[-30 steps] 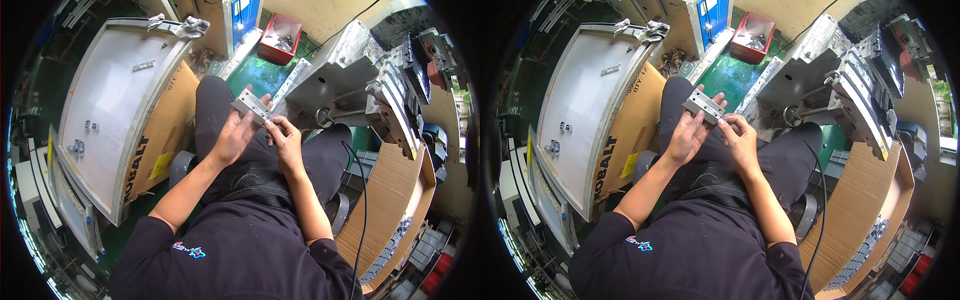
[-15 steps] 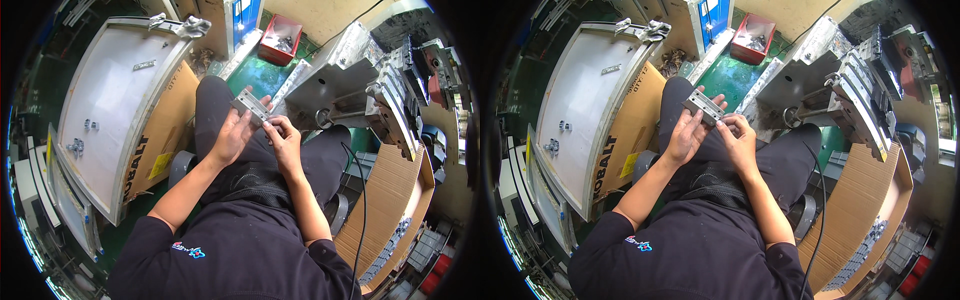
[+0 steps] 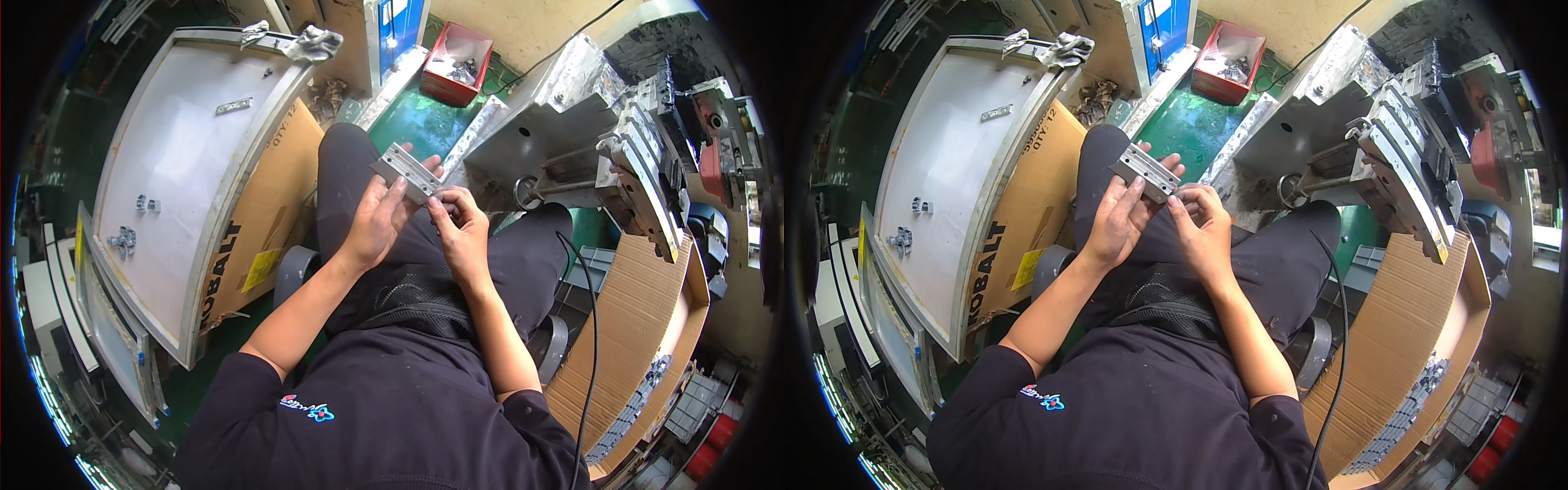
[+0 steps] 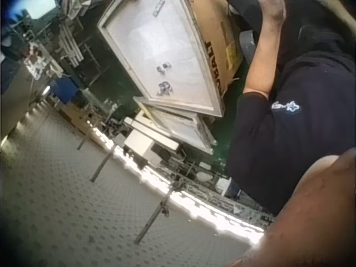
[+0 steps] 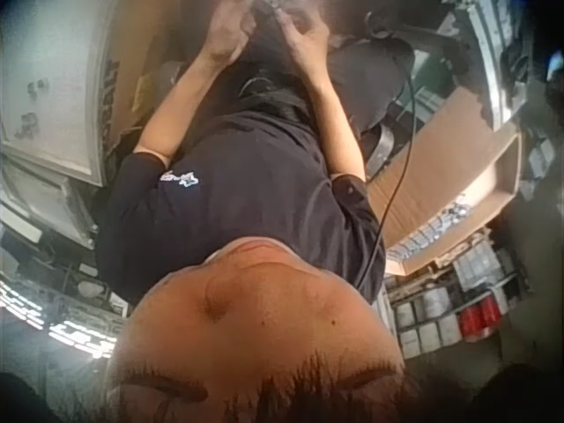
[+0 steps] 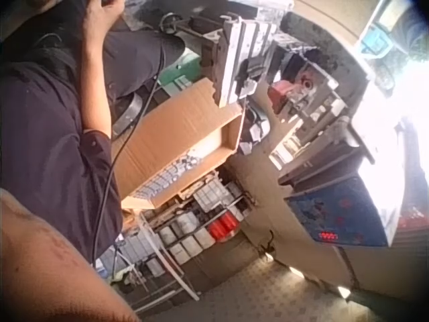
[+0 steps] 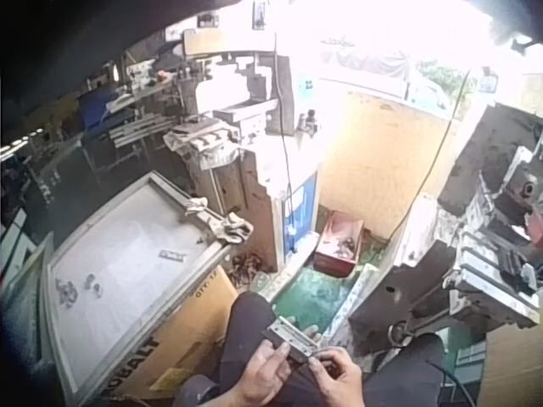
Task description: Inspecting and assembling metal printing plates before mounting them onto a printing machine.
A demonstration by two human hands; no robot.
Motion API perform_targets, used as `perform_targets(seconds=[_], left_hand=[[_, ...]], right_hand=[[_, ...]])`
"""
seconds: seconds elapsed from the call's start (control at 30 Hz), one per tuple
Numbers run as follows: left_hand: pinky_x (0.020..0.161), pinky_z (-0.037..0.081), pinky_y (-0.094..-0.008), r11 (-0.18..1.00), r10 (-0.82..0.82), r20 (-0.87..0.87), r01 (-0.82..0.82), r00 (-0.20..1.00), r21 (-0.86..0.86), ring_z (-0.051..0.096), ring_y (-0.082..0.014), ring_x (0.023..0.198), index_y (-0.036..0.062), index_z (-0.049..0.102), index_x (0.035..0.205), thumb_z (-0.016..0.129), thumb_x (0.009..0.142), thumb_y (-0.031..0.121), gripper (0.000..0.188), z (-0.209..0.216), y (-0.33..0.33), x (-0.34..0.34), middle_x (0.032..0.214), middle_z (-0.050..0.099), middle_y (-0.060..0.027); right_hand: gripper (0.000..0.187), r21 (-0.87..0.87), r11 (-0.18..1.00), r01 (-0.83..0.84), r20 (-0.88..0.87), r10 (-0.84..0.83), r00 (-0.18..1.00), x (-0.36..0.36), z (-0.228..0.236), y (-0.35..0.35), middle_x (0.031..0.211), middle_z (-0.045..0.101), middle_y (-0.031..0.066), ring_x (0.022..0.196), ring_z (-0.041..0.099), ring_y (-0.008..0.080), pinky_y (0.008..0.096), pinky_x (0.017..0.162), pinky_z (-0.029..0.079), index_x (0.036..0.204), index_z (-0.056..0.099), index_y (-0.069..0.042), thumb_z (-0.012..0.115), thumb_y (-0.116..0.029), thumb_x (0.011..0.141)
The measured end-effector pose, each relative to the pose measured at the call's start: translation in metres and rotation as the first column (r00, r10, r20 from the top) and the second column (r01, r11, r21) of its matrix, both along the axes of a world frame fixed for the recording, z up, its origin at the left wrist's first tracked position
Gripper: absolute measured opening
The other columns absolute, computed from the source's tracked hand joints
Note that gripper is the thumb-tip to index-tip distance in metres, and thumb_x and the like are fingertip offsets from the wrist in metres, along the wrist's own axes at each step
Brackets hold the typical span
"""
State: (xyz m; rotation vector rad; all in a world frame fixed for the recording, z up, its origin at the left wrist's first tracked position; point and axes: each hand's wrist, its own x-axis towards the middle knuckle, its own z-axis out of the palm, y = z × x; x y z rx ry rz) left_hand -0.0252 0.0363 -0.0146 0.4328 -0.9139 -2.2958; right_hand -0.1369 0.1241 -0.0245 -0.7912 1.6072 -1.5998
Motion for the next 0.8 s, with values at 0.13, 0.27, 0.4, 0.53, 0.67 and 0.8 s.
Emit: perform_targets(seconds=[0.13,0.27,0.4,0.53,0.67,0.8], left_hand=[[0.11,0.037,-0.0407,1.0,0.013,0.024,-0.013,1.0,0.0,0.041,-0.0282,0.133,0.0065,0.017,0.146,0.033,0.103,0.015,0.046,-0.0014,0.0007,-0.0006,0.145,0.037,-0.0208],[0.109,0.039,-0.0395,1.0,0.021,0.04,-0.021,0.999,0.002,0.044,-0.027,0.131,0.0004,0.024,0.142,0.034,0.104,0.017,0.043,-0.0035,0.0007,-0.0014,0.144,0.04,-0.0196],[0.109,0.039,-0.0392,0.999,0.027,0.08,-0.025,0.996,-0.025,0.047,-0.0264,0.128,-0.0029,0.029,0.14,0.037,0.104,0.02,0.043,-0.0033,-0.0006,-0.0006,0.142,0.042,-0.0188],[0.108,0.039,-0.0386,0.998,0.044,0.124,-0.037,0.991,-0.056,0.048,-0.0251,0.128,-0.0028,0.029,0.14,0.038,0.103,0.02,0.044,-0.0053,-0.0005,0.0001,0.141,0.044,-0.0179],[0.107,0.039,-0.0354,0.994,0.05,0.17,-0.032,0.984,-0.107,0.05,-0.0217,0.125,-0.0048,0.032,0.14,0.037,0.103,0.016,0.042,-0.0063,0.0015,-0.0017,0.139,0.048,-0.0165],[0.106,0.039,-0.0328,0.995,0.054,0.173,-0.038,0.983,-0.096,0.051,-0.0199,0.122,-0.0067,0.034,0.139,0.037,0.102,0.014,0.042,-0.0084,0.0006,-0.0011,0.137,0.051,-0.0164]], right_hand=[[0.011,0.005,1.0,-0.003,-0.004,0.003,1.0,0.0,-0.0005,-0.0005,0.097,0.054,-0.0003,0.074,0.05,0.003,0.0177,0.061,0.04,0.09,0.06,0.003,0.063,-0.007,0.091],[0.01,-0.007,1.0,0.0,-0.022,-0.001,1.0,-0.0001,-0.0024,0.0001,0.097,0.054,0.0,0.075,0.05,0.0034,0.0181,0.064,0.041,0.09,0.06,0.004,0.063,-0.006,0.091],[0.011,-0.008,1.0,-0.015,-0.034,0.014,0.999,-0.0001,-0.0009,-0.0002,0.096,0.055,0.0008,0.076,0.05,0.004,0.0191,0.066,0.042,0.091,0.06,0.004,0.064,-0.007,0.091],[0.013,0.076,0.997,0.019,-0.094,-0.012,0.995,-0.0019,-0.0054,0.0007,0.097,0.056,0.0009,0.074,0.051,0.0042,0.0196,0.067,0.043,0.091,0.061,0.004,0.065,-0.008,0.09],[0.016,0.063,0.997,-0.04,-0.094,0.045,0.994,-0.0038,-0.0093,0.001,0.104,0.056,0.0023,0.073,0.051,0.0038,0.019,0.065,0.042,0.092,0.063,0.004,0.068,-0.01,0.088],[0.018,0.069,0.997,-0.043,0.019,0.041,0.999,-0.0042,-0.0057,0.0003,0.115,0.053,0.0045,0.074,0.052,0.0038,0.0187,0.062,0.042,0.093,0.065,0.004,0.069,-0.013,0.088]])
